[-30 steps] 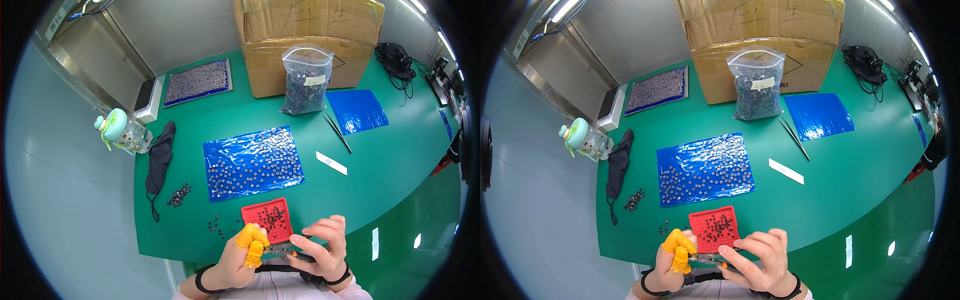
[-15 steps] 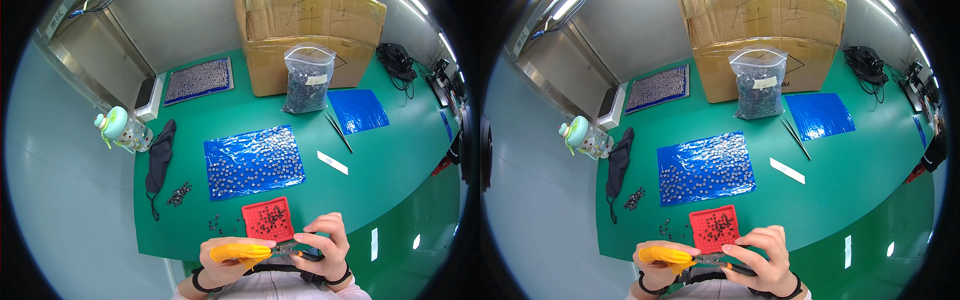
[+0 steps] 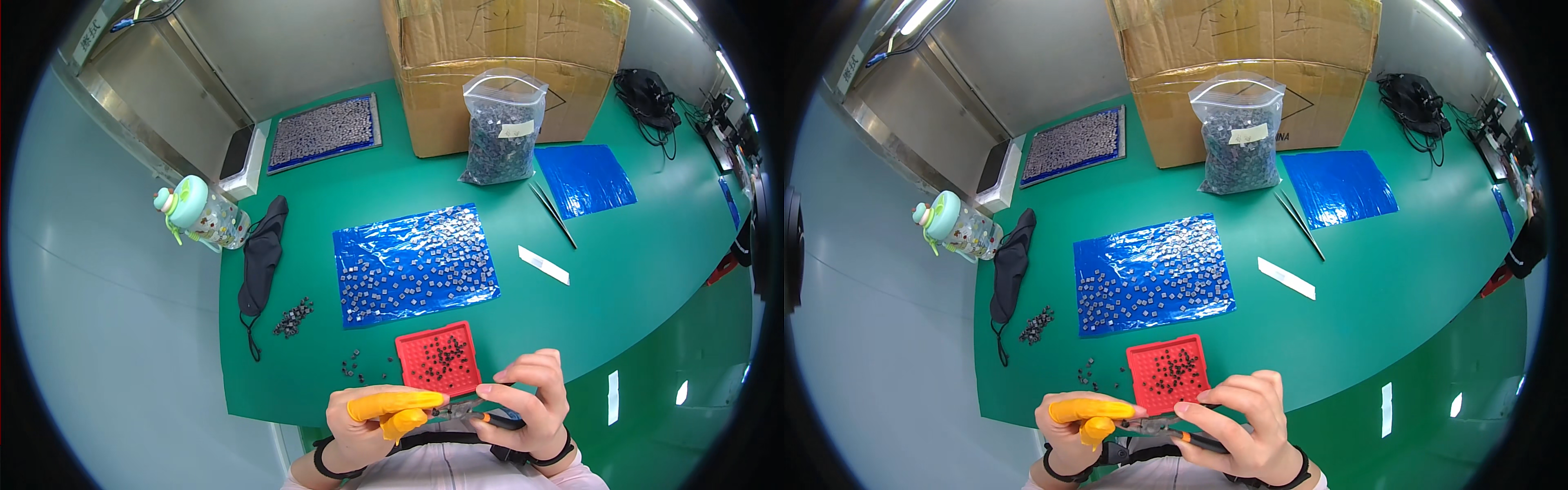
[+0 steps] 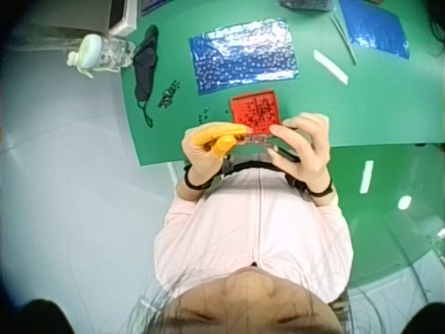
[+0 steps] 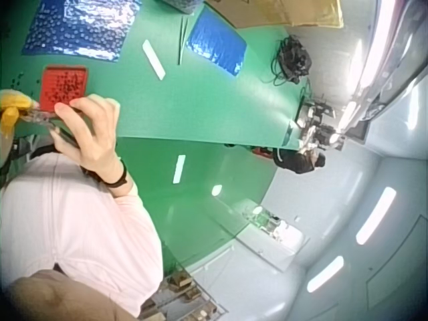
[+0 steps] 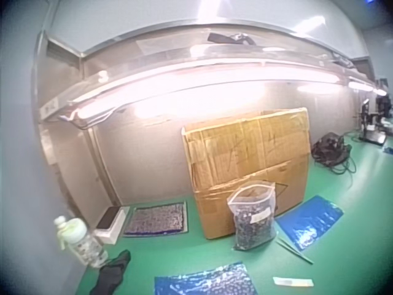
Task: The person uses pliers to pick up small black components from a red tray and places them onto a blue sheet on the table. The person also uses a white strip to clean the pliers and handles a black cloth. The task involves repetitive sorting of small items.
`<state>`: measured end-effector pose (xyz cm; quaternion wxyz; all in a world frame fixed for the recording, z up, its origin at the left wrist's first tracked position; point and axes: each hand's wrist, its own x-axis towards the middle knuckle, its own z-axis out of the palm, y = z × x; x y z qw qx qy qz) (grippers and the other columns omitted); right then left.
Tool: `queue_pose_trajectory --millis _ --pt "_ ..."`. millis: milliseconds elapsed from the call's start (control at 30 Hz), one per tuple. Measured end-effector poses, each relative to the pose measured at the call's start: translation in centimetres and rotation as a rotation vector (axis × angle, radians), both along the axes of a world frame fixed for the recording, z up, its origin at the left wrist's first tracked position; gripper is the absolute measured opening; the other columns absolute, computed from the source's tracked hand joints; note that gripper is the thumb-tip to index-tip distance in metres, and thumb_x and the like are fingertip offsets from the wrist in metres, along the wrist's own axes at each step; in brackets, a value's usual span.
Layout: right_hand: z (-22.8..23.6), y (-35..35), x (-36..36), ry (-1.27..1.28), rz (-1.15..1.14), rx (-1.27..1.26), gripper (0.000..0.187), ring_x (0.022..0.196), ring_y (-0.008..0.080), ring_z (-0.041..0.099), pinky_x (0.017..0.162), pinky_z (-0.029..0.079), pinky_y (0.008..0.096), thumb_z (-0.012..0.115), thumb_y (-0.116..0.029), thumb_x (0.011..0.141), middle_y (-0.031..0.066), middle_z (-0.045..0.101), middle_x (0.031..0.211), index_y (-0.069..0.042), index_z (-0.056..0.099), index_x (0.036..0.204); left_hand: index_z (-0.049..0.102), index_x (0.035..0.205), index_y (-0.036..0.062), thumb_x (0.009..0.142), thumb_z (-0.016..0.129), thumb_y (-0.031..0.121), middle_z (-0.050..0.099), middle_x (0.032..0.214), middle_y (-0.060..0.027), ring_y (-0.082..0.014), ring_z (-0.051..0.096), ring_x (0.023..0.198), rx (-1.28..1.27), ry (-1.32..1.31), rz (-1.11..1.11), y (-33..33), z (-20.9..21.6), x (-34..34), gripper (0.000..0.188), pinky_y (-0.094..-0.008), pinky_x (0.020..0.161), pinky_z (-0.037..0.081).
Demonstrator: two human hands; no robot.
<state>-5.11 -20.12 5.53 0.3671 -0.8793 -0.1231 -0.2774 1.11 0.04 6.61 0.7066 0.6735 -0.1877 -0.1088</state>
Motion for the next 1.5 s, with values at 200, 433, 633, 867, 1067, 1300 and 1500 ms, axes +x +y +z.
queue_pose_trajectory --millis 200,433,633,867,1067,1300,1500 --pt "0.0 0.0 0.1 -0.003 0.002 0.022 0.044 0.083 0.0199 0.053 0.069 0.036 0.0346 0.081 -0.024 0.062 0.0020 0.055 0.094 -0.015 0.066 0.102 0.066 0.097 -0.0063 0.073 0.073 -0.007 0.070 0.096 -0.0148 -0.0190 0.068 0.087 -0.223 0.069 0.022 -1.0 0.3 -0.3 0.025 -0.0275 0.076 0.055" --pt "0.0 0.0 0.2 0.005 0.016 0.026 0.043 0.084 0.0200 0.054 0.069 0.037 0.0343 0.081 -0.023 0.062 0.0021 0.056 0.094 -0.014 0.067 0.101 0.071 0.089 0.0007 0.068 0.080 0.005 0.072 0.083 -0.0074 -0.0147 0.069 0.067 0.134 -0.272 -0.014 0.5 -0.5 0.6 0.023 -0.0223 0.059 0.054" --pt "0.0 0.1 0.2 -0.003 0.006 0.012 0.043 0.083 0.0200 0.053 0.069 0.036 0.0347 0.081 -0.025 0.061 0.0019 0.056 0.094 -0.015 0.067 0.101 0.071 0.086 -0.0010 0.070 0.081 0.012 0.071 0.076 -0.0084 -0.0146 0.067 0.060 0.180 -0.283 -0.008 0.6 -0.7 0.5 0.023 -0.0222 0.055 0.052" --pt "-0.1 0.0 0.0 -0.016 -0.022 -0.039 0.046 0.082 0.0200 0.053 0.069 0.035 0.0354 0.081 -0.025 0.059 0.0020 0.056 0.095 -0.015 0.067 0.102 0.069 0.092 -0.0045 0.075 0.077 0.006 0.070 0.083 -0.0108 -0.0117 0.065 0.066 0.014 -0.017 -0.051 0.4 -1.0 0.2 0.022 -0.0211 0.057 0.050" --pt "-0.2 0.0 0.2 0.000 -0.018 0.004 0.047 0.083 0.0205 0.054 0.069 0.035 0.0350 0.080 -0.023 0.059 0.0029 0.056 0.095 -0.013 0.066 0.103 0.066 0.085 -0.0068 0.073 0.076 -0.001 0.069 0.083 -0.0162 -0.0198 0.068 0.075 -0.236 0.154 0.108 -1.4 0.4 -0.2 0.017 -0.0278 0.066 0.056" --pt "-0.2 0.0 0.3 0.038 0.028 0.054 0.046 0.083 0.0206 0.054 0.070 0.036 0.0340 0.080 -0.021 0.059 0.0037 0.056 0.095 -0.012 0.066 0.102 0.066 0.079 -0.0064 0.069 0.075 -0.005 0.068 0.072 -0.0150 -0.0211 0.068 0.064 -0.026 -0.095 0.070 -0.9 0.0 0.5 0.014 -0.0286 0.059 0.056" --pt "0.0 -0.3 0.4 -0.011 -0.022 0.074 0.044 0.082 0.0207 0.054 0.071 0.037 0.0353 0.080 -0.020 0.060 0.0041 0.056 0.094 -0.012 0.066 0.102 0.064 0.078 -0.0051 0.075 0.070 -0.003 0.066 0.067 -0.0155 -0.0212 0.066 0.057 -0.229 0.370 0.179 -0.8 0.4 0.2 0.007 -0.0279 0.050 0.055"
